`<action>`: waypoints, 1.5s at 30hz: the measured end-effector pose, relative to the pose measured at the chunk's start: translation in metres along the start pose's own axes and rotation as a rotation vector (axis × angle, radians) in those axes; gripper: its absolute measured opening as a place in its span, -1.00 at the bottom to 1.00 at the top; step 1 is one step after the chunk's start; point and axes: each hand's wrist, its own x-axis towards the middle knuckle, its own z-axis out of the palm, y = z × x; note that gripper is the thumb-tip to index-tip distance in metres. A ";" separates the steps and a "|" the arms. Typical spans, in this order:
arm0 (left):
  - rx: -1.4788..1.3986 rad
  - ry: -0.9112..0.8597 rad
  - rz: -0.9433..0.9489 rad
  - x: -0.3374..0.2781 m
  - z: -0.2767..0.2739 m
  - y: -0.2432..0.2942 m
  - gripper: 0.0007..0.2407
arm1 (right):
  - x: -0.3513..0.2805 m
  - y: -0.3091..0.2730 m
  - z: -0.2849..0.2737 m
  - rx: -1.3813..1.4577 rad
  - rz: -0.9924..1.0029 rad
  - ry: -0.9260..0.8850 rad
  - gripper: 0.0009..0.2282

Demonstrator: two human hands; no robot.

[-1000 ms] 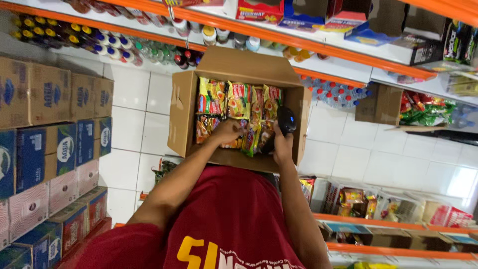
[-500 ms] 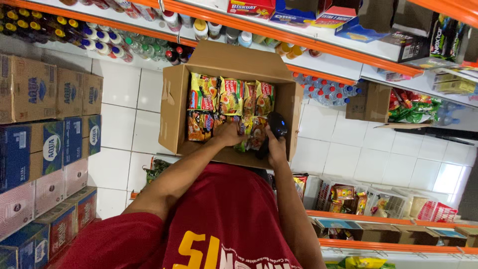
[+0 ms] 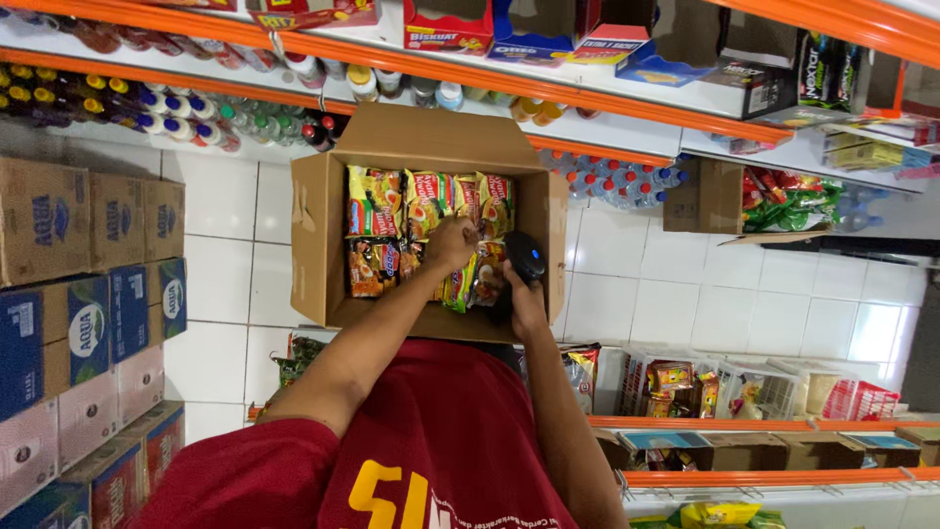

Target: The person takes noodle packets from a cardboard box, scans their barcodes with a handheld barcode scanner, and places them onto the store shelves.

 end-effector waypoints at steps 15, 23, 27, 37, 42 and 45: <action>-1.543 -0.181 -0.050 -0.059 -0.088 -0.019 -0.85 | -0.057 -0.055 0.047 0.156 -0.300 -0.026 -0.57; -0.652 0.086 0.534 -0.118 -0.193 0.079 -0.66 | -0.087 -0.084 0.087 0.117 -0.478 -0.046 -0.49; 0.018 0.365 0.941 -0.123 -0.214 0.108 -0.39 | -0.102 -0.097 0.096 0.176 -0.519 -0.048 -0.62; -1.228 -0.034 0.150 -0.095 -0.189 0.081 -0.61 | -0.122 -0.118 0.107 -0.062 -0.650 -0.025 -0.76; -1.319 -0.002 0.146 -0.110 -0.204 0.108 -0.64 | -0.122 -0.116 0.105 -0.035 -0.691 -0.069 -0.78; -1.296 -0.003 0.120 -0.113 -0.209 0.119 -0.66 | -0.123 -0.120 0.103 -0.035 -0.761 -0.051 -0.78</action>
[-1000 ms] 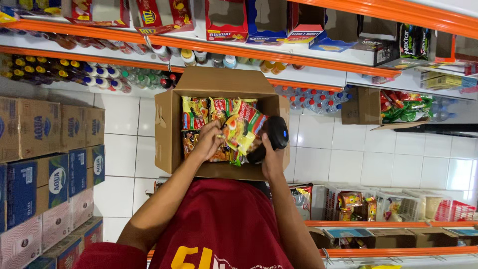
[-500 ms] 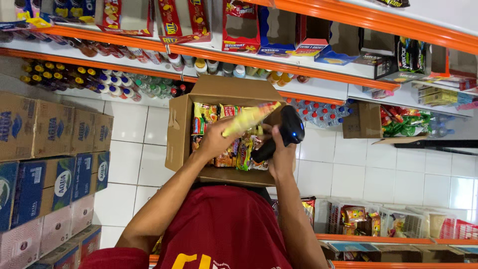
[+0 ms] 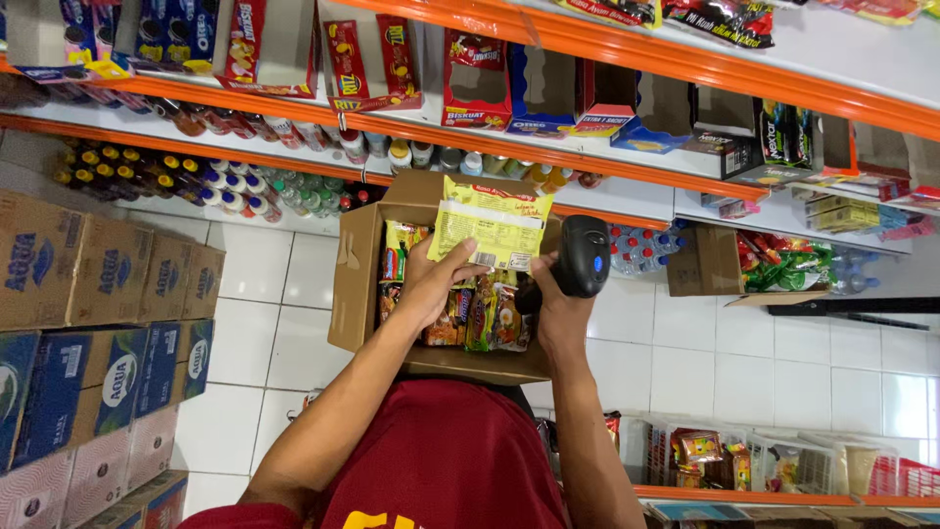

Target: The person takes noodle packets from a cardboard box, scans their barcodes with a handheld barcode scanner, and places them onto the store shelves.

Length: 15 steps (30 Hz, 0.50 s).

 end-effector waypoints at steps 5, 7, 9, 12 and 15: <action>-0.055 -0.081 -0.033 0.006 0.000 0.012 -0.65 | 0.005 -0.019 -0.004 0.082 -0.053 0.012 -0.74; -0.069 -0.109 -0.041 0.006 0.003 0.013 -0.64 | 0.002 -0.026 -0.004 -0.032 -0.129 0.017 -0.75; -0.105 -0.073 -0.062 0.009 0.008 0.014 -0.62 | -0.003 -0.033 -0.004 -0.050 -0.100 0.029 -0.80; -0.163 -0.029 -0.006 0.013 0.016 0.017 -0.61 | -0.016 -0.038 0.000 -0.179 -0.085 0.013 -0.87; -0.212 -0.038 0.033 0.017 0.023 0.020 -0.61 | -0.035 -0.040 0.003 -0.390 -0.043 -0.061 -0.85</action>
